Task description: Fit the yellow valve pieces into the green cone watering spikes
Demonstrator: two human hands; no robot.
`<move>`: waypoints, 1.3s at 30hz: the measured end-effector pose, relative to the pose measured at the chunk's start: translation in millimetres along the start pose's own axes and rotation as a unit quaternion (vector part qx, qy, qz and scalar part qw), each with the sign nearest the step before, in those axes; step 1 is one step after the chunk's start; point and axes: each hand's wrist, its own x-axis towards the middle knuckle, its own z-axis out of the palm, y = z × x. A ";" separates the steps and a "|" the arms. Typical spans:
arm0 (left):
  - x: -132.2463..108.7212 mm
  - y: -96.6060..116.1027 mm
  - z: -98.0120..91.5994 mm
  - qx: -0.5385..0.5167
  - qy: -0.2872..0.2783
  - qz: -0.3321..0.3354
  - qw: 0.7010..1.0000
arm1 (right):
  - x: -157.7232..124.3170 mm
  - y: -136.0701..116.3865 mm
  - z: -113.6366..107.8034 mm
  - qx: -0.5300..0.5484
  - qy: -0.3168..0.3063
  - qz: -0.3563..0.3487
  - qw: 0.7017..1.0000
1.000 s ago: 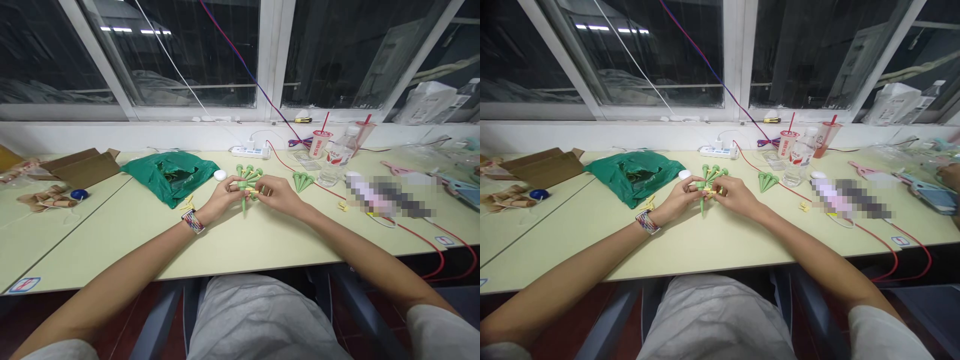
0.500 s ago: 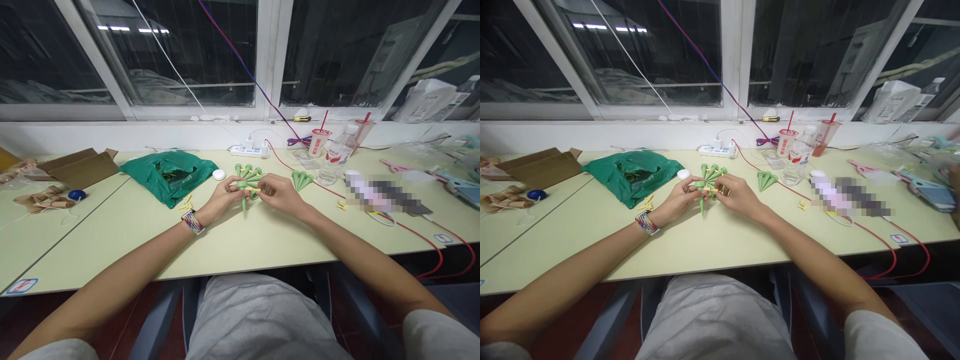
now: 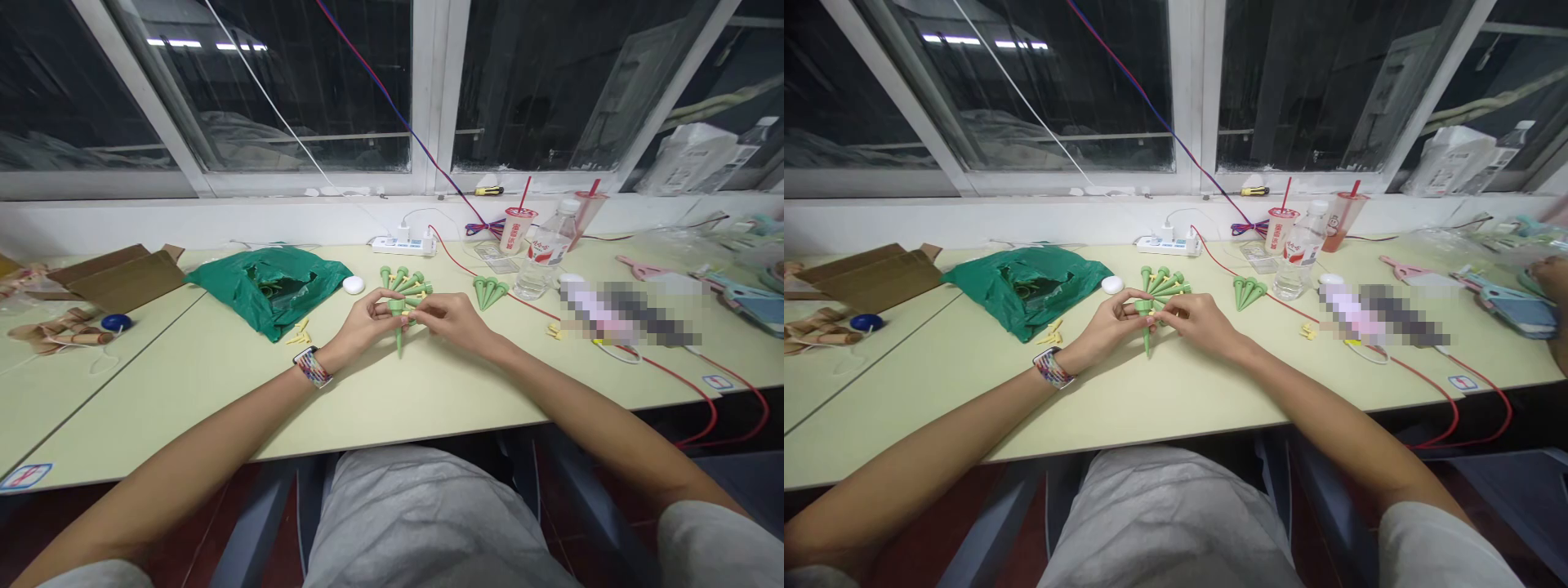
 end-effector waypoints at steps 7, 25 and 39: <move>2.6 -5.5 -1.8 0.016 0.016 0.015 1.000 | -1.7 -2.8 5.4 0.108 -0.014 0.105 0.989; 3.0 -5.0 -2.2 0.014 0.022 0.015 1.000 | -5.0 3.3 7.4 0.161 0.015 0.097 0.982; 1.1 1.2 -1.3 0.024 0.012 0.007 1.000 | -6.9 1.3 7.0 -0.008 0.003 0.010 1.000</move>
